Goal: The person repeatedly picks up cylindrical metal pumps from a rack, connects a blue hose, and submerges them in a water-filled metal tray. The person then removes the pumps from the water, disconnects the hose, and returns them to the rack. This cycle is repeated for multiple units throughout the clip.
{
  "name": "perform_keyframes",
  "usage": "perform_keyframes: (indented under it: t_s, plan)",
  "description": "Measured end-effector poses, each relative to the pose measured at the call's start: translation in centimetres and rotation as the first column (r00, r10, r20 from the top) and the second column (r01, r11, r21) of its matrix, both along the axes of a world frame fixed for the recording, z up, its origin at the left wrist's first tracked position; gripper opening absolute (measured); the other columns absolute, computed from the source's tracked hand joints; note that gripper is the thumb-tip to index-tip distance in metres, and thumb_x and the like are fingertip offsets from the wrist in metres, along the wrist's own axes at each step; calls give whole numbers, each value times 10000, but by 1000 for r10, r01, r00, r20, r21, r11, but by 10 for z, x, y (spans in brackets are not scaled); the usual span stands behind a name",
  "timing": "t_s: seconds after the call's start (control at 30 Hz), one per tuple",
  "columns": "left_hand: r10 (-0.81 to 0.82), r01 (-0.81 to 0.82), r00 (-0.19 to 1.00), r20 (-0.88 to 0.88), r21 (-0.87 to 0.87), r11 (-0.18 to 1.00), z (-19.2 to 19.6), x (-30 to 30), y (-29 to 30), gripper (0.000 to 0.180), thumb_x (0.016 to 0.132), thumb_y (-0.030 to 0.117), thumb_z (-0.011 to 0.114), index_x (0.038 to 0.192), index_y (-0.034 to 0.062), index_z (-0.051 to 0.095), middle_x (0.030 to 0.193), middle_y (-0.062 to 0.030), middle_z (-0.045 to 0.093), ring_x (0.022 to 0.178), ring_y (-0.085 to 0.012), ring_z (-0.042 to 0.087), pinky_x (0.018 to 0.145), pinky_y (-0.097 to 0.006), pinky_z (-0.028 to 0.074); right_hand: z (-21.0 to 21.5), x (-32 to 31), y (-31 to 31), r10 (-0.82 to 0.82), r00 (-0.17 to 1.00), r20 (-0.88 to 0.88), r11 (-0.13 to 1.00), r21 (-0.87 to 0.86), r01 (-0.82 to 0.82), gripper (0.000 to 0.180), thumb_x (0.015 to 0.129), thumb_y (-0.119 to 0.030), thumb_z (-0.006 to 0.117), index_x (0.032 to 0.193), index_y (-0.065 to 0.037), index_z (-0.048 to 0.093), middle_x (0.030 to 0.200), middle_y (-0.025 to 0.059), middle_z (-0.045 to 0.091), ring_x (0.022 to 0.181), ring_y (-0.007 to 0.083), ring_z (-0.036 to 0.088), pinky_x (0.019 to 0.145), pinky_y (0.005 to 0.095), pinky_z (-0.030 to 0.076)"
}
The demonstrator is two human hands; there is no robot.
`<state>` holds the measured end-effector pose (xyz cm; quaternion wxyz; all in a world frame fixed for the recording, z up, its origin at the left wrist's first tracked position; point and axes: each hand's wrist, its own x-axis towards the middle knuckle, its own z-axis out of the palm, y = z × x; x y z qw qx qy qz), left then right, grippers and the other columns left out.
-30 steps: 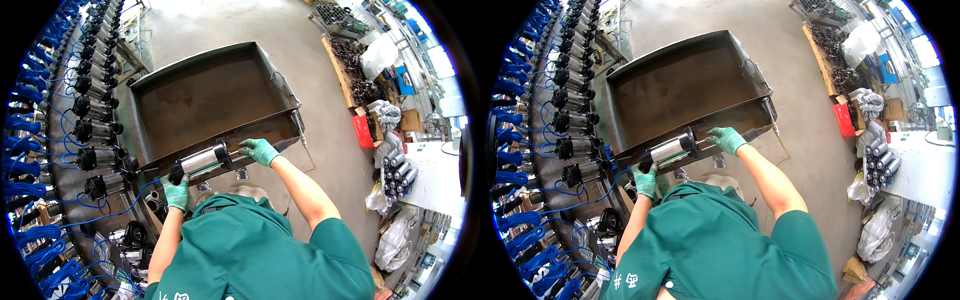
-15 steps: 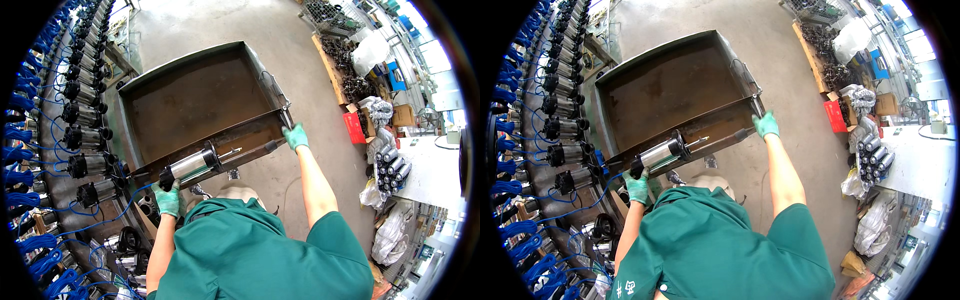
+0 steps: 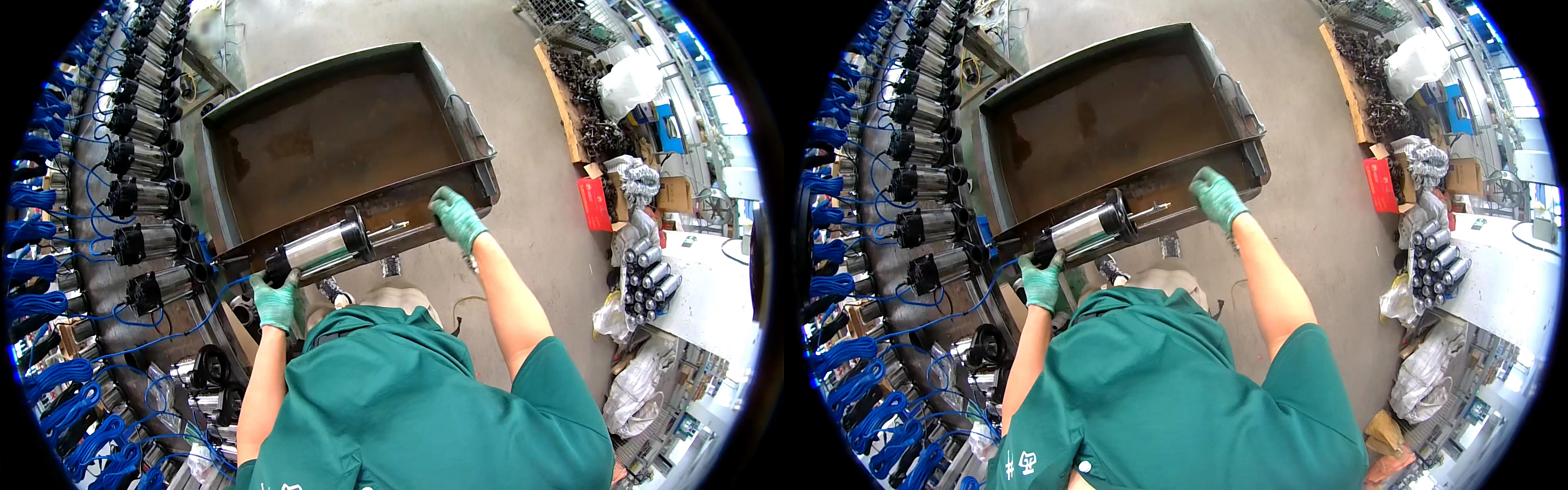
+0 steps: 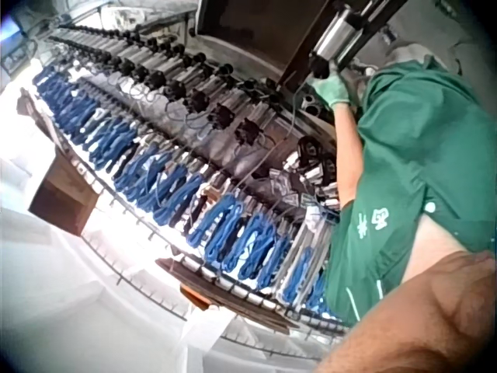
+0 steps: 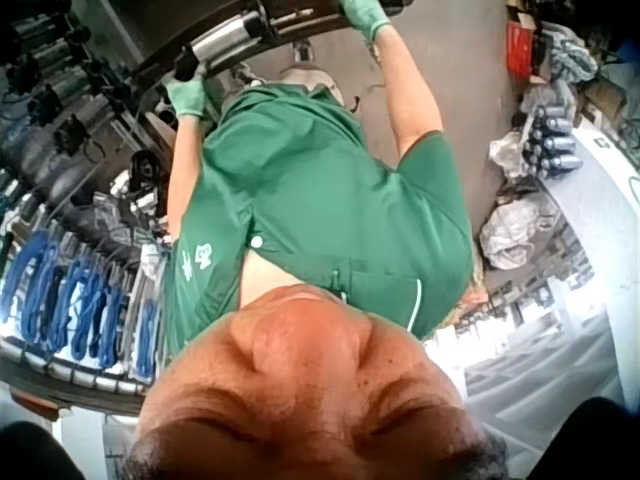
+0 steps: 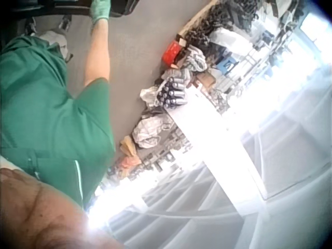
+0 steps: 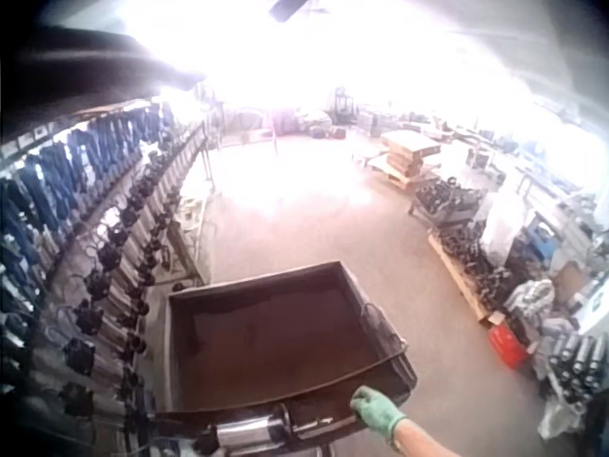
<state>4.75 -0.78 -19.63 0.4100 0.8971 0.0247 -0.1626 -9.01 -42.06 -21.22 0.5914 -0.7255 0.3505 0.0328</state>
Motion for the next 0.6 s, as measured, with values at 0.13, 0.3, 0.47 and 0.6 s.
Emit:
perform_keyframes:
  t_s: [0.13,0.3,0.47,0.6]
  plan:
    - [-16,16,1000,-11,32,999,4,3,-2,638,807,252,944,1195,-5,507,1053,-134,687,940,-215,646,876,-363,542,12,10,34,-187,975,-122,871,437,222,147,982,-214,569,897,-145,666,703,11,620,460,89,418,403,266,288]
    - [-71,66,996,56,86,994,-2,7,3,664,778,294,962,1171,-4,517,1008,-139,694,901,-223,652,854,-375,551,0,18,44,-246,958,-148,751,596,285,144,959,-185,565,881,-149,680,697,7,618,453,81,414,397,266,274]
    - [-55,53,998,34,67,996,-9,8,9,685,760,331,969,1157,-6,523,994,-150,700,888,-238,659,843,-384,556,-4,20,45,-229,962,-150,749,604,272,158,940,-176,553,851,-146,680,663,9,594,444,86,410,394,273,274]
    - [-44,42,999,14,116,992,9,7,0,678,759,341,964,1152,-5,533,984,-167,716,888,-254,681,840,-397,560,3,26,52,-216,960,-180,796,536,280,174,946,-202,531,823,-180,653,628,-7,579,409,68,365,391,247,248]
